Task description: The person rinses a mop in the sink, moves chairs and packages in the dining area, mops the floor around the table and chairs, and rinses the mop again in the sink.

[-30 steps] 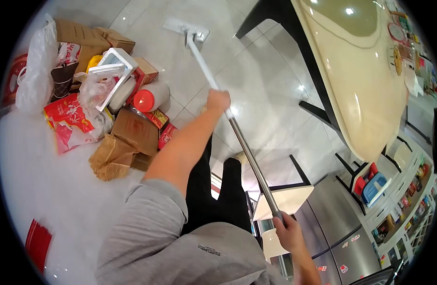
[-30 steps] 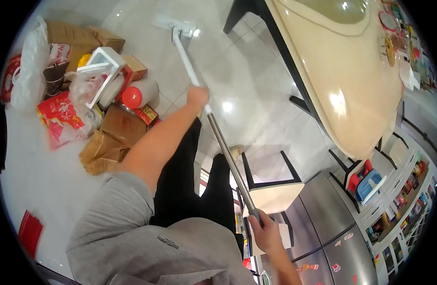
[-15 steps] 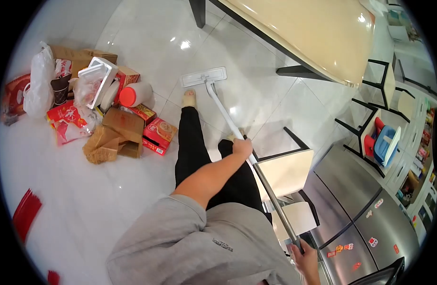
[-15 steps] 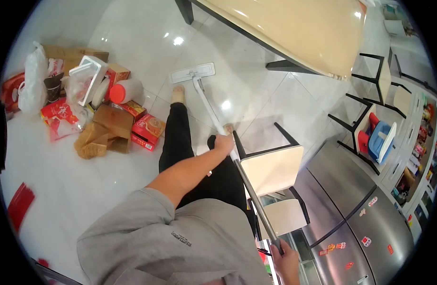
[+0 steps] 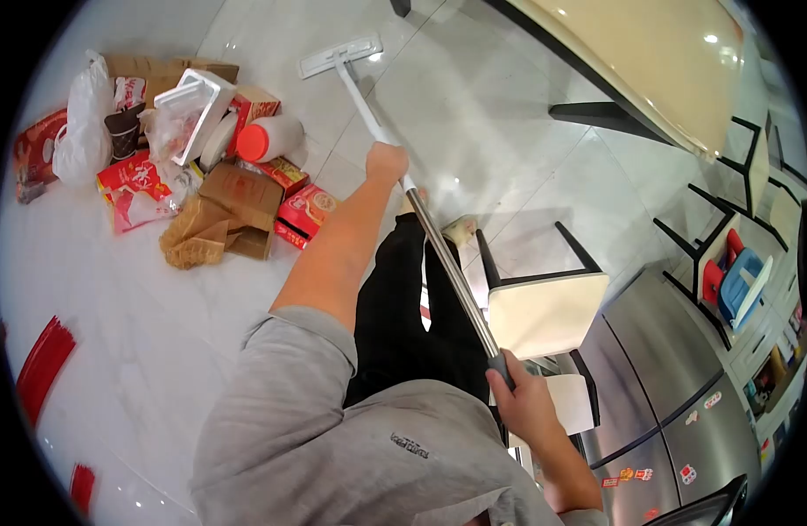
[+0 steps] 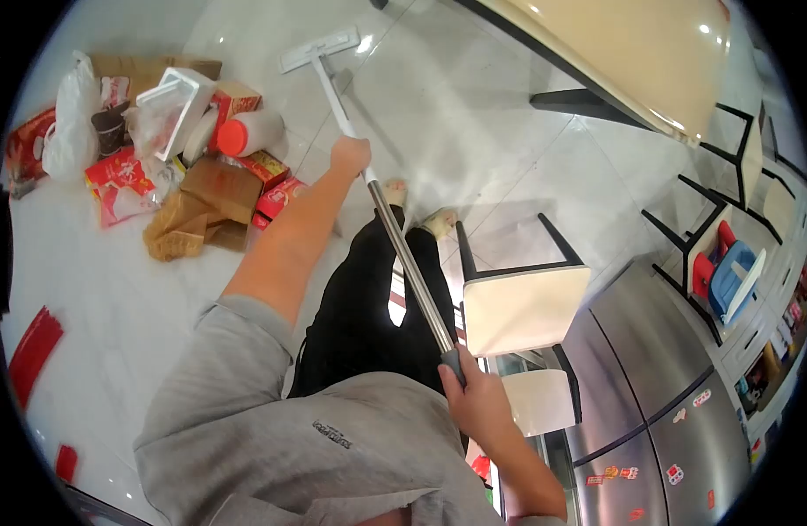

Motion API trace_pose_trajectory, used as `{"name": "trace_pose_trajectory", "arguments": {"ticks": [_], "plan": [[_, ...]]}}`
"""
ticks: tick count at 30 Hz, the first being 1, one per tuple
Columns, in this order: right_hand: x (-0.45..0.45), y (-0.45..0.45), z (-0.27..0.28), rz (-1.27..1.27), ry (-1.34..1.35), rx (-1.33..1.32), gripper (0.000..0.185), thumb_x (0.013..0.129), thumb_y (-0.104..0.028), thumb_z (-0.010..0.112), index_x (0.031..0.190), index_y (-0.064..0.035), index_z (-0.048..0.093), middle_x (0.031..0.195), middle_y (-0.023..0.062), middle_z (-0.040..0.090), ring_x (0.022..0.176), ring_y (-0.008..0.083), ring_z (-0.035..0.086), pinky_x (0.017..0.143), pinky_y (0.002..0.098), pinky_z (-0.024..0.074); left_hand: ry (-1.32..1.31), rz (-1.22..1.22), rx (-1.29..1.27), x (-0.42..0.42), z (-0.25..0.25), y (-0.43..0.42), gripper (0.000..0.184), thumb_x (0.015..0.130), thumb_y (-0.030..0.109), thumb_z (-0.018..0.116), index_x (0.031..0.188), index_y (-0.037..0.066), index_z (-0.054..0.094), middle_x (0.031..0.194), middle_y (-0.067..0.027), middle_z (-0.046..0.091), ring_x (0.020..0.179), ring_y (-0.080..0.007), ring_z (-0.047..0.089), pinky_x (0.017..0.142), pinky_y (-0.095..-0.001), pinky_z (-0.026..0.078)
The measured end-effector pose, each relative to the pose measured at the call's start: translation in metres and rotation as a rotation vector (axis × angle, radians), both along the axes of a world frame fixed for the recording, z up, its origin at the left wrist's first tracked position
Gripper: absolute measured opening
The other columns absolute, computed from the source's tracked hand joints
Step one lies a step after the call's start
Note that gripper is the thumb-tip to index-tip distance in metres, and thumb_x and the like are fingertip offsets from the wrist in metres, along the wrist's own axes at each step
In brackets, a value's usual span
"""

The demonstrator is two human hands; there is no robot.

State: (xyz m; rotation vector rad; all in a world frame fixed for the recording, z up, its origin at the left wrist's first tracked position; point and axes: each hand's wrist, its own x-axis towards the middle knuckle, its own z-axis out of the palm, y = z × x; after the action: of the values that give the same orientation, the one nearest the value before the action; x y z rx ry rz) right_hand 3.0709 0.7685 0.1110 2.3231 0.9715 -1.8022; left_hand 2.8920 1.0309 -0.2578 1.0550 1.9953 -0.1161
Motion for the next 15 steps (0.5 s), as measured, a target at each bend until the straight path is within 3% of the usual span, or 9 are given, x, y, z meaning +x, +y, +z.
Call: {"name": "trace_pose_trajectory", "arguments": {"ticks": [1, 2, 4, 5, 6, 8, 10, 13, 15], "plan": [[-0.005, -0.005, 0.006, 0.009, 0.012, -0.019, 0.042, 0.091, -0.027, 0.06, 0.126, -0.0065, 0.054, 0.073, 0.0236, 0.064, 0.066, 0.0403, 0.064, 0.057, 0.0443, 0.0489, -0.009, -0.059, -0.041, -0.008, 0.008, -0.004, 0.031, 0.079, 0.019, 0.058, 0.093, -0.006, 0.065, 0.091, -0.026, 0.068, 0.092, -0.0406, 0.066, 0.08, -0.0447, 0.052], [-0.009, -0.01, 0.016, -0.003, -0.022, -0.042, 0.041, 0.09, -0.027, 0.061, 0.125, -0.0071, 0.055, 0.073, 0.0233, 0.064, 0.065, 0.0405, 0.064, 0.057, 0.0447, 0.0488, -0.039, -0.303, -0.091, -0.013, 0.007, -0.02, 0.032, 0.08, 0.02, 0.057, 0.099, -0.006, 0.063, 0.094, -0.0261, 0.067, 0.096, -0.0403, 0.065, 0.082, -0.0455, 0.051], [-0.007, -0.022, 0.037, 0.013, -0.07, -0.088, 0.038, 0.089, -0.025, 0.062, 0.123, -0.0083, 0.055, 0.072, 0.0223, 0.064, 0.065, 0.0396, 0.064, 0.056, 0.0443, 0.0487, -0.072, -0.21, -0.142, -0.002, 0.016, -0.054, 0.038, 0.082, 0.022, 0.056, 0.11, -0.005, 0.057, 0.101, -0.0264, 0.065, 0.102, -0.0404, 0.062, 0.086, -0.0467, 0.049], [-0.004, -0.032, 0.055, 0.041, -0.077, -0.132, 0.036, 0.089, -0.023, 0.063, 0.121, -0.0089, 0.056, 0.071, 0.0216, 0.064, 0.065, 0.0385, 0.065, 0.056, 0.0434, 0.0487, -0.067, 0.126, -0.162, 0.005, 0.03, -0.082, 0.043, 0.083, 0.023, 0.056, 0.115, -0.005, 0.053, 0.104, -0.0268, 0.065, 0.103, -0.0407, 0.061, 0.088, -0.0471, 0.048], [-0.001, -0.038, 0.077, 0.059, -0.085, -0.175, 0.034, 0.088, -0.022, 0.063, 0.119, -0.0089, 0.057, 0.069, 0.0202, 0.063, 0.063, 0.0356, 0.065, 0.056, 0.041, 0.0486, -0.219, 0.106, -0.116, -0.003, 0.032, -0.117, 0.047, 0.085, 0.025, 0.055, 0.12, -0.005, 0.045, 0.112, -0.0284, 0.061, 0.105, -0.0421, 0.06, 0.089, -0.0466, 0.047], [0.004, -0.042, 0.109, 0.088, -0.093, -0.22, 0.031, 0.088, -0.02, 0.063, 0.117, -0.0089, 0.058, 0.067, 0.0187, 0.062, 0.061, 0.0327, 0.065, 0.056, 0.0386, 0.0485, -0.133, 0.168, -0.296, 0.001, 0.061, -0.15, 0.046, 0.085, 0.023, 0.053, 0.118, -0.007, 0.041, 0.113, -0.0315, 0.059, 0.107, -0.0431, 0.06, 0.093, -0.046, 0.047], [0.004, -0.044, 0.126, 0.029, -0.077, -0.257, 0.028, 0.088, -0.019, 0.064, 0.114, -0.008, 0.06, 0.061, 0.0141, 0.058, 0.054, 0.023, 0.061, 0.055, 0.0335, 0.0467, -0.142, 0.166, -0.336, -0.006, 0.077, -0.153, 0.048, 0.084, 0.022, 0.053, 0.117, -0.01, 0.04, 0.112, -0.0325, 0.059, 0.107, -0.0435, 0.06, 0.093, -0.0457, 0.047], [-0.001, -0.045, 0.117, -0.027, 0.007, -0.185, 0.026, 0.089, -0.019, 0.064, 0.111, -0.0069, 0.061, 0.06, 0.0113, 0.055, 0.051, 0.0167, 0.055, 0.054, 0.0306, 0.0451, -0.152, 0.175, -0.333, -0.021, 0.083, -0.137, 0.049, 0.084, 0.022, 0.053, 0.118, -0.011, 0.04, 0.112, -0.0326, 0.059, 0.106, -0.0435, 0.06, 0.093, -0.0455, 0.048], [-0.001, -0.03, 0.108, 0.066, 0.013, -0.224, 0.027, 0.09, -0.019, 0.064, 0.112, -0.0056, 0.06, 0.062, 0.0099, 0.055, 0.053, 0.0138, 0.052, 0.055, 0.0296, 0.045, -0.146, 0.176, -0.323, -0.032, 0.079, -0.123, 0.049, 0.084, 0.021, 0.053, 0.118, -0.011, 0.04, 0.113, -0.0327, 0.059, 0.105, -0.0434, 0.061, 0.092, -0.0454, 0.048]]}}
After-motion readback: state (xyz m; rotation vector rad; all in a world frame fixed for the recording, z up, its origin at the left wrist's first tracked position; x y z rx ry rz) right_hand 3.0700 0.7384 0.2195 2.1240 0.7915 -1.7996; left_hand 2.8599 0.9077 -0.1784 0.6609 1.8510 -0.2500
